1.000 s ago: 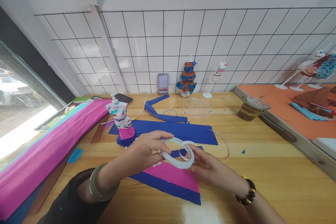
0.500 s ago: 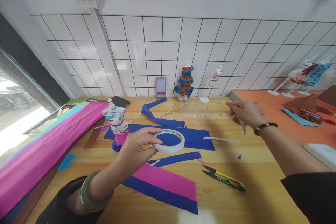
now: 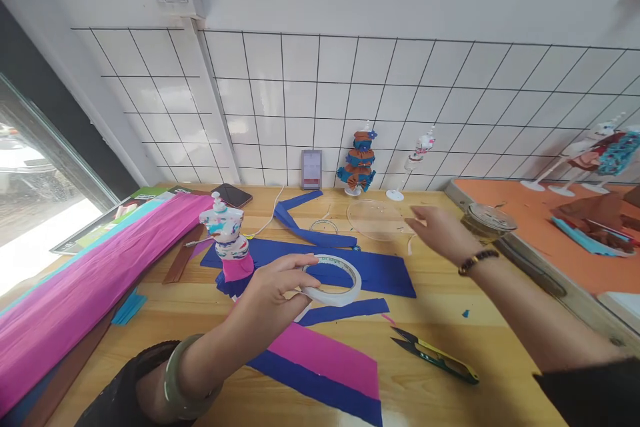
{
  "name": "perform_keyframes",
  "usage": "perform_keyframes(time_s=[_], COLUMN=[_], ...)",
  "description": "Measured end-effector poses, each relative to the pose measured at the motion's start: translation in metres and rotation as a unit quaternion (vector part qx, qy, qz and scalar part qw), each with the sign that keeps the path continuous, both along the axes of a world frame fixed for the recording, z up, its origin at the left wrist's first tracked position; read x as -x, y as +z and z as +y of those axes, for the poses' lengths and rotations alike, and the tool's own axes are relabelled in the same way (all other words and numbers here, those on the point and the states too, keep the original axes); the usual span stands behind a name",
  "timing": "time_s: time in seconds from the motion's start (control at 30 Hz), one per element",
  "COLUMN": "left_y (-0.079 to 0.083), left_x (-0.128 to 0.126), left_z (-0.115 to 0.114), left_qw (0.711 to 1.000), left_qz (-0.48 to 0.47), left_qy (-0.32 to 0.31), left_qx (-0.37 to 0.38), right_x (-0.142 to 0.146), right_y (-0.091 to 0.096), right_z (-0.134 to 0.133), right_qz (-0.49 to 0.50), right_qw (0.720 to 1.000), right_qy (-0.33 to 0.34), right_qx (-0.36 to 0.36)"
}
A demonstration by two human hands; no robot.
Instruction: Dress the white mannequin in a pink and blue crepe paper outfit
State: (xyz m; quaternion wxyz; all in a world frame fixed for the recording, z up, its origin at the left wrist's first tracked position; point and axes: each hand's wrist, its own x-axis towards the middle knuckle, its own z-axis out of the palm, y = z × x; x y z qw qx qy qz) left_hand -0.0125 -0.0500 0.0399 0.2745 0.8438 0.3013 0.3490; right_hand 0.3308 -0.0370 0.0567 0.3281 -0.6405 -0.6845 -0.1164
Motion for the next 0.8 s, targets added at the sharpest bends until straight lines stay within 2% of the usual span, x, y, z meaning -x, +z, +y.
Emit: perform_keyframes(time_s=[0.1,0.13,0.2,0.27,0.33,0.47,0.6,0.67,0.8], left_y=[-0.002,-0.003,-0.004,-0.005,-0.006,-0.003,0.009,0.015,0.017], left_x=[-0.001,-0.001,-0.002,-0.003,-0.004,-0.006,-0.002,0.001,0.002], left_z=[0.0,-0.001,-0.002,-0.005,-0.01,-0.016,-0.016,-0.015,-0.015], left_qw=[1.0,1.0,0.999,0.999,0.998,0.998,0.997,0.995,0.997], left_qz=[0.005,0.005,0.01,0.021,0.038,0.033,-0.044,-0.063,-0.019], left_qy=[0.003,0.006,0.009,0.005,-0.005,-0.047,-0.068,-0.071,-0.061], left_qx=[-0.011,-0.016,-0.029,-0.043,-0.052,-0.04,0.009,0.021,0.041], right_x=[0.059,0.078,0.113,0.139,0.155,0.16,0.154,0.151,0.143], right_y=[0.004,0.006,0.008,0.008,0.006,0.001,0.0,0.0,-0.002], right_z=[-0.039,-0.054,-0.08,-0.096,-0.102,-0.098,-0.106,-0.114,-0.129], right_qz=[0.004,0.014,0.023,-0.004,-0.028,-0.069,-0.089,-0.1,-0.128], right_qw=[0.996,0.992,0.984,0.979,0.979,0.973,0.974,0.974,0.969], right_qy=[0.061,0.102,0.164,0.192,0.195,0.217,0.204,0.194,0.198], right_qx=[0.058,0.072,0.06,0.069,0.062,0.028,-0.049,-0.065,-0.071])
